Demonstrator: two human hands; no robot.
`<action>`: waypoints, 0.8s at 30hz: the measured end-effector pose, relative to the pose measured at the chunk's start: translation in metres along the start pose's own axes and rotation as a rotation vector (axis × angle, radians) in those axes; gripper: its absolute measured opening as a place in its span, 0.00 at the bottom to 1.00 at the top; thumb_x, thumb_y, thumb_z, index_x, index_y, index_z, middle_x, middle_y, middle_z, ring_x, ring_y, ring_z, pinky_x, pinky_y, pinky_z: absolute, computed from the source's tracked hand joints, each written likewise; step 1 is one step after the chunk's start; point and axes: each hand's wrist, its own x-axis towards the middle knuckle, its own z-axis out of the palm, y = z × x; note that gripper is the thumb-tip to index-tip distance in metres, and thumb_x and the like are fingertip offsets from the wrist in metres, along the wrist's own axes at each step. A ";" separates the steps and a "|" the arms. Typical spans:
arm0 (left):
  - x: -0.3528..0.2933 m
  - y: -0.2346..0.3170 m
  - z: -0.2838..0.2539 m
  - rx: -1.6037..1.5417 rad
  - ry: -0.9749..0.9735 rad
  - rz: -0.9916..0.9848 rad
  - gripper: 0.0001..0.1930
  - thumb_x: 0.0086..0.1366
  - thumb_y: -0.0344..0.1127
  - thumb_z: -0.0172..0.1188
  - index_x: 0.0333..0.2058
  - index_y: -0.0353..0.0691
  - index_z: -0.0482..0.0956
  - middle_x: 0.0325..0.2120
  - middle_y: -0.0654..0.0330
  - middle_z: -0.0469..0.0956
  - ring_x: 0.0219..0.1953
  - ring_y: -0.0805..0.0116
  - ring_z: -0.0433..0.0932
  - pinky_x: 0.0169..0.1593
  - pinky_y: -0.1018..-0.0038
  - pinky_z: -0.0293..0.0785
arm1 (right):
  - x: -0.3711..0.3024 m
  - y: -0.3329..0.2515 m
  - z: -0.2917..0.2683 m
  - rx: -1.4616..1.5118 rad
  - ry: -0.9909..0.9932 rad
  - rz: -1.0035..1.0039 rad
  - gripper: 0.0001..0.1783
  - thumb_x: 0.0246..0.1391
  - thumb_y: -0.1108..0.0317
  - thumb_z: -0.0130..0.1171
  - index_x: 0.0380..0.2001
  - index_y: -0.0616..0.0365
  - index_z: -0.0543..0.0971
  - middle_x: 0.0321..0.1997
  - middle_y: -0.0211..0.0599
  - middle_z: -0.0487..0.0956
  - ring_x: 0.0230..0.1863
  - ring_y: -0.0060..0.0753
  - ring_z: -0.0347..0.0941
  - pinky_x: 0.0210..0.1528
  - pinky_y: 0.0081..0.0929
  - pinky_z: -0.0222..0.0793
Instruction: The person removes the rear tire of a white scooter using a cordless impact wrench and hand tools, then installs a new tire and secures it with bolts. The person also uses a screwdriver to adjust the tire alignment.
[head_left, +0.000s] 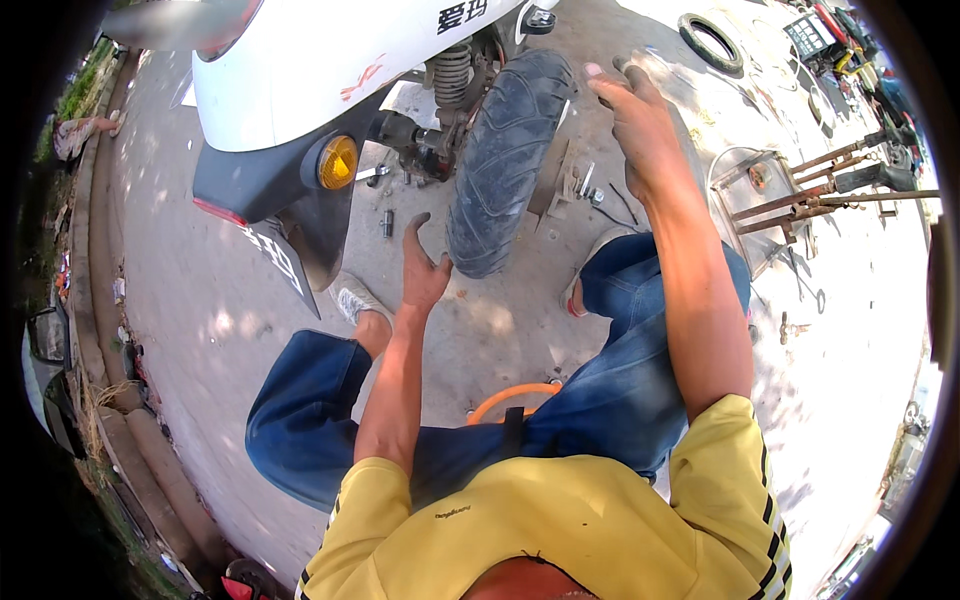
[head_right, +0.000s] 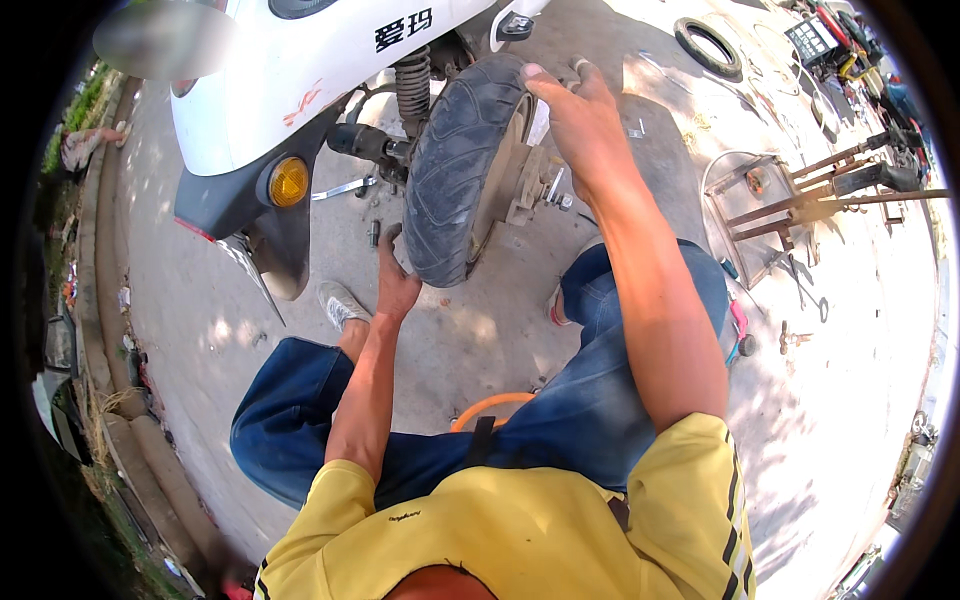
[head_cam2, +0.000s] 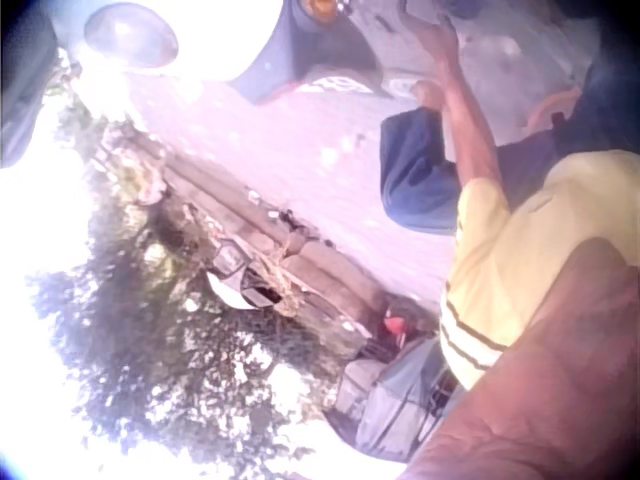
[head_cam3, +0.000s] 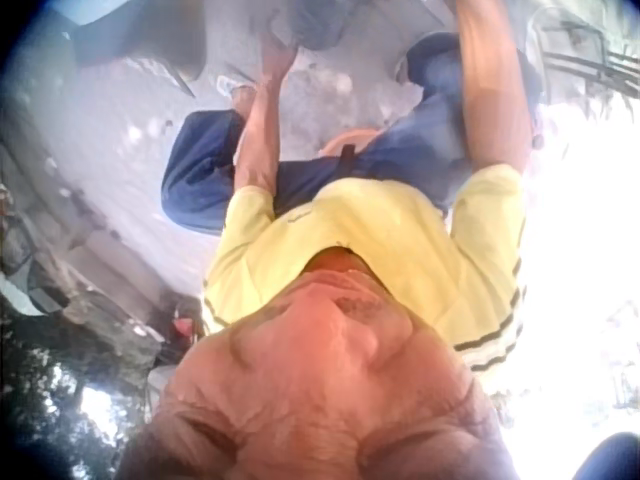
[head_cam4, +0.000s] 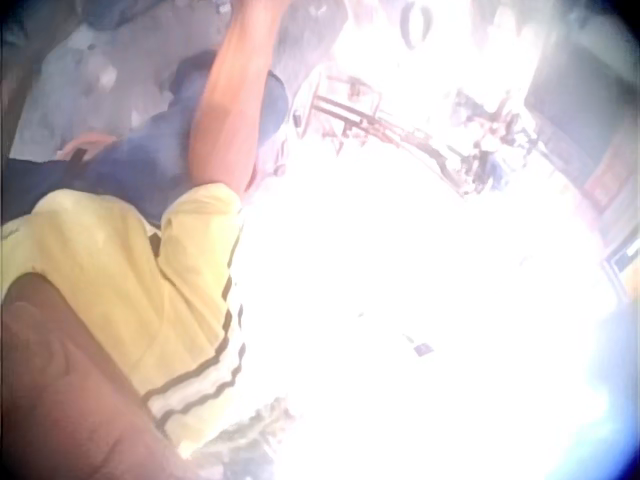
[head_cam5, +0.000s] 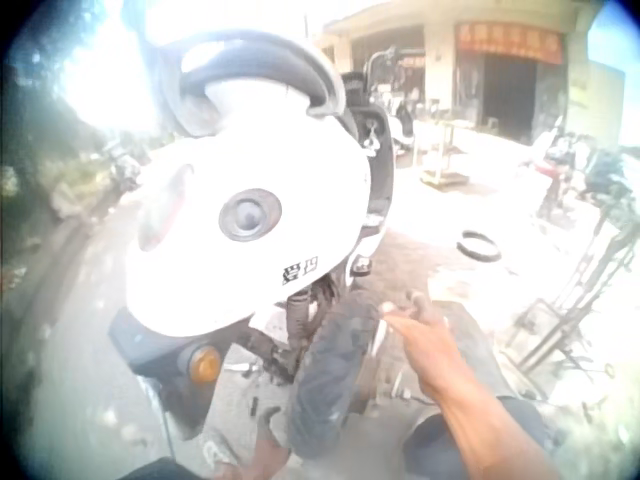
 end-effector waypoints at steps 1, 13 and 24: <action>-0.014 0.012 0.008 -0.002 -0.093 -0.020 0.46 0.52 0.29 0.71 0.68 0.31 0.59 0.64 0.42 0.66 0.68 0.46 0.65 0.72 0.61 0.59 | -0.001 0.001 -0.005 -0.004 0.000 0.003 0.56 0.57 0.44 0.67 0.75 0.70 0.54 0.74 0.69 0.62 0.79 0.57 0.51 0.77 0.51 0.47; -0.020 0.131 0.000 0.154 0.038 -0.221 0.47 0.47 0.50 0.83 0.60 0.31 0.70 0.50 0.46 0.80 0.54 0.50 0.79 0.60 0.60 0.71 | -0.041 -0.005 -0.046 -0.029 -0.035 -0.088 0.51 0.56 0.54 0.68 0.70 0.79 0.58 0.68 0.69 0.71 0.70 0.56 0.68 0.70 0.41 0.63; -0.007 0.204 -0.002 0.371 0.259 -0.042 0.60 0.49 0.55 0.82 0.67 0.23 0.55 0.64 0.37 0.63 0.68 0.41 0.63 0.68 0.52 0.61 | -0.028 0.028 -0.078 -0.239 0.061 -0.242 0.52 0.55 0.48 0.65 0.70 0.77 0.59 0.68 0.71 0.70 0.71 0.62 0.68 0.72 0.42 0.61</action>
